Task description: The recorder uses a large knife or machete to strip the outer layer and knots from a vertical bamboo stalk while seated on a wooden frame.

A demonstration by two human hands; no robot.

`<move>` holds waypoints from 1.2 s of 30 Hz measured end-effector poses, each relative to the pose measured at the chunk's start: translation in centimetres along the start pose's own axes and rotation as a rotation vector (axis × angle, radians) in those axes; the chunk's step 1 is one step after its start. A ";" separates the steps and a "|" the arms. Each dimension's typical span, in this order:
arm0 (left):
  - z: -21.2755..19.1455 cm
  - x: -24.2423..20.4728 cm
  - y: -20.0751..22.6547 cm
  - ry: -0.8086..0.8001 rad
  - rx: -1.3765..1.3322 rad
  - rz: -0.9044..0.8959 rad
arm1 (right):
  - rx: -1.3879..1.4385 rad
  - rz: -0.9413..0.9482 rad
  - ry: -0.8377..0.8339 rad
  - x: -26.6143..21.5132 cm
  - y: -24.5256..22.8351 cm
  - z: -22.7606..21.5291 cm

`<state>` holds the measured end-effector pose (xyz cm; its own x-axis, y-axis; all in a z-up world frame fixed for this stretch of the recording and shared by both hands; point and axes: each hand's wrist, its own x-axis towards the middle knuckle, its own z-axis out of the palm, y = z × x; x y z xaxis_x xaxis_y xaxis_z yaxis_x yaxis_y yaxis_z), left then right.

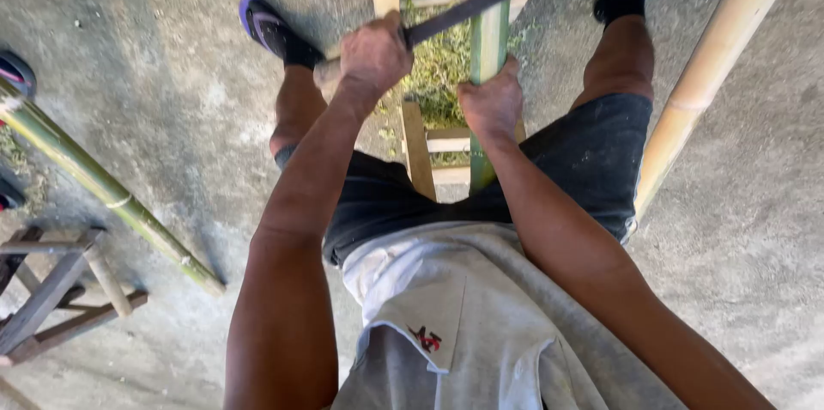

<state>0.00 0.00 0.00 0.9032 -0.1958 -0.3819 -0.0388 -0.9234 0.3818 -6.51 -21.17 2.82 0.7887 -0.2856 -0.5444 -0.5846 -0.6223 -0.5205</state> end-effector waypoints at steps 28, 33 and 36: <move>2.8 1.5 -1.8 0.065 -0.027 -0.013 | 0.018 -0.138 0.064 0.8 1.5 1.1; 4.8 1.1 -1.9 0.161 -0.234 -0.211 | 0.033 -0.136 0.097 0.4 1.3 1.1; 7.6 1.9 -3.8 0.321 -0.276 -0.159 | 0.074 -0.150 0.031 0.8 2.1 1.0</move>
<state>-1.37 0.57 -8.59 0.9773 0.0934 -0.1903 0.1870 -0.8028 0.5662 -7.31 -21.98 0.59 0.8728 -0.2169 -0.4373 -0.4719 -0.6042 -0.6421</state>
